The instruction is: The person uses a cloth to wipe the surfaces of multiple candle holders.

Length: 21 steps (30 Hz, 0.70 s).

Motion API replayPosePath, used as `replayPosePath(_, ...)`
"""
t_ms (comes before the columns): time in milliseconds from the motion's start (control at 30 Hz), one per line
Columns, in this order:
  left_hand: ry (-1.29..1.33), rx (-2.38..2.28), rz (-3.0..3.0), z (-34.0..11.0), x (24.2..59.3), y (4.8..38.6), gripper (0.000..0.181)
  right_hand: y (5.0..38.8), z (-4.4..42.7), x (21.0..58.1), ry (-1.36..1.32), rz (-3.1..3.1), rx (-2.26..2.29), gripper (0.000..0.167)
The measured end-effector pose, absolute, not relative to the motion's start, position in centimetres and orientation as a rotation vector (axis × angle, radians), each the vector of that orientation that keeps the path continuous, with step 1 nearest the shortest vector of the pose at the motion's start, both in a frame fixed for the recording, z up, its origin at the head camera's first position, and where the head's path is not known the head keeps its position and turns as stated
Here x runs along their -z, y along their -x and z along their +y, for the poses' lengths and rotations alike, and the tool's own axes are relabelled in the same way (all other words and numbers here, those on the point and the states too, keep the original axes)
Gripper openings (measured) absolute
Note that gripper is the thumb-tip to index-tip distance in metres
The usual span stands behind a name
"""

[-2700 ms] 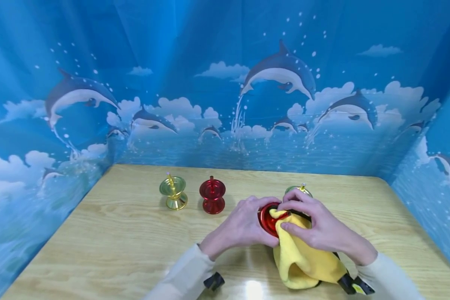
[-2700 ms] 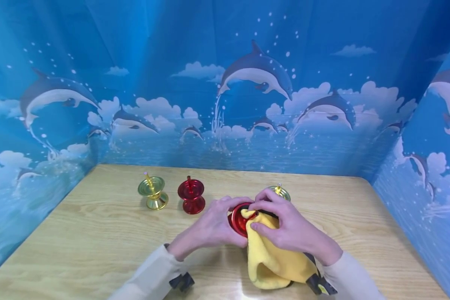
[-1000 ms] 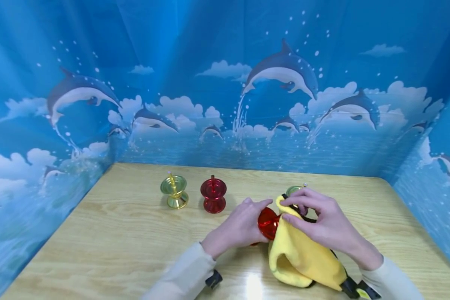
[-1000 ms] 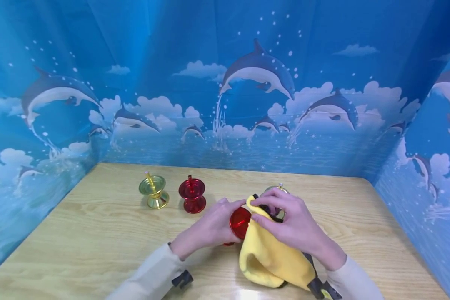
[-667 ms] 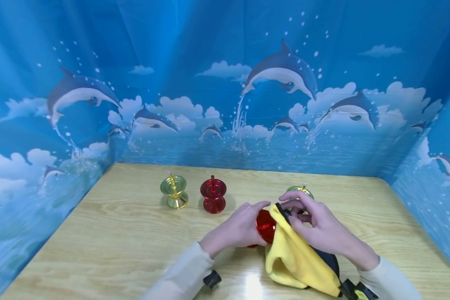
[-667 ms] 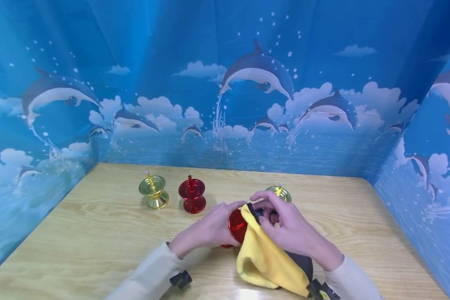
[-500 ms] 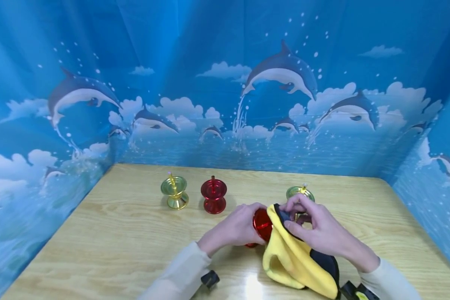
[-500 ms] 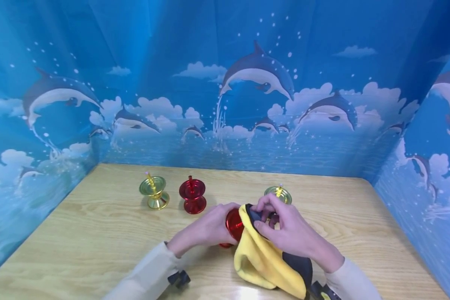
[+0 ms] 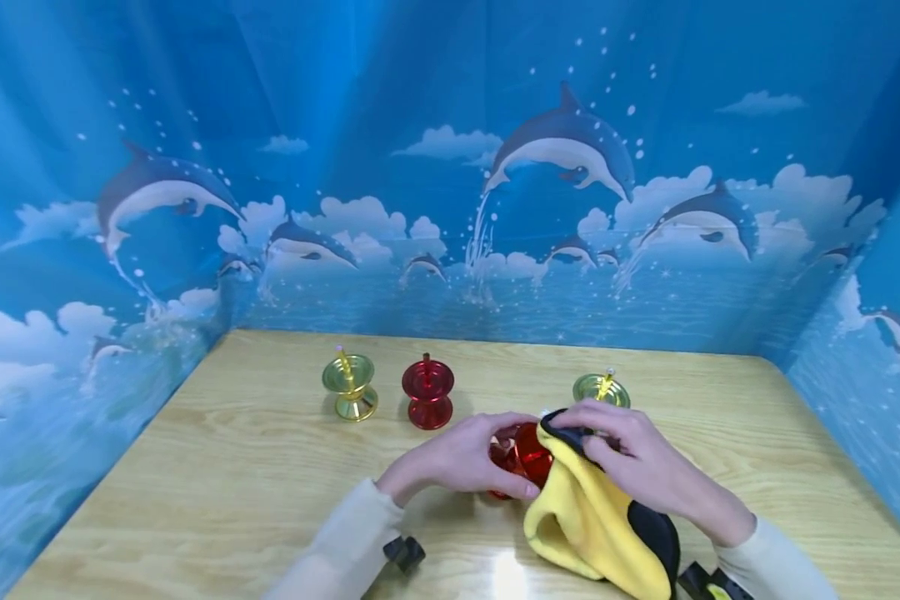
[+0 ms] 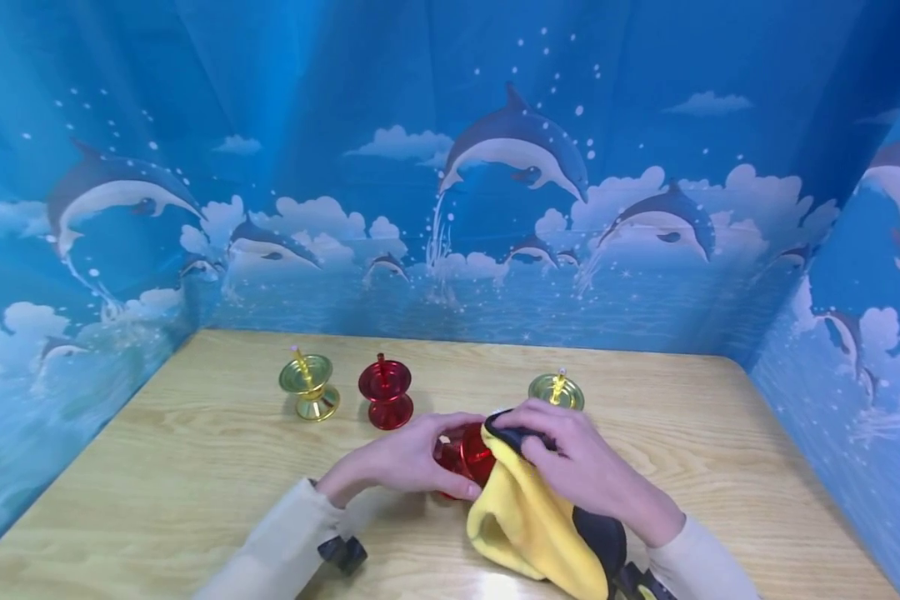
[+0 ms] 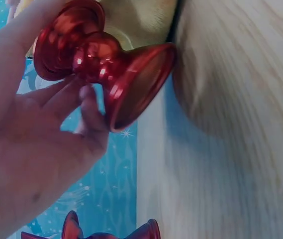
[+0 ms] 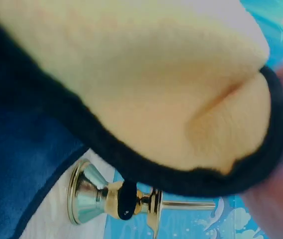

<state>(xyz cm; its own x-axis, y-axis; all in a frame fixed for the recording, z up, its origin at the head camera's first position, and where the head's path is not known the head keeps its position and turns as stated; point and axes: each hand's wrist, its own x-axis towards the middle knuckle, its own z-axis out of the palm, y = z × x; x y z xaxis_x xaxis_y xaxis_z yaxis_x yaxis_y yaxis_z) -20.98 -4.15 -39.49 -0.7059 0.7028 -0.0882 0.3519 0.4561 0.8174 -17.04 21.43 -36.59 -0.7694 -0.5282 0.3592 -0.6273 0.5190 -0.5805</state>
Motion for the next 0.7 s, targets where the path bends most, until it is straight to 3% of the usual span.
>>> replayPosePath(333, -0.872, -1.215, 2.345, -3.7, 40.3, 21.0, 0.078, 16.9, 21.7, 36.2, -0.870, -2.706, -1.297, 0.023)
replayPosePath(467, -0.870, -1.245, 2.324, -4.0, 40.5, 20.9, 0.076, 16.8, 22.0, 35.8, -0.843, -2.757, -1.445, 0.026)
replayPosePath(700, -0.948, -1.227, 2.392, -4.7, 40.9, 20.9, 0.041, 16.7, 22.0, 35.7, -0.833, -2.788, -1.470, 0.039)
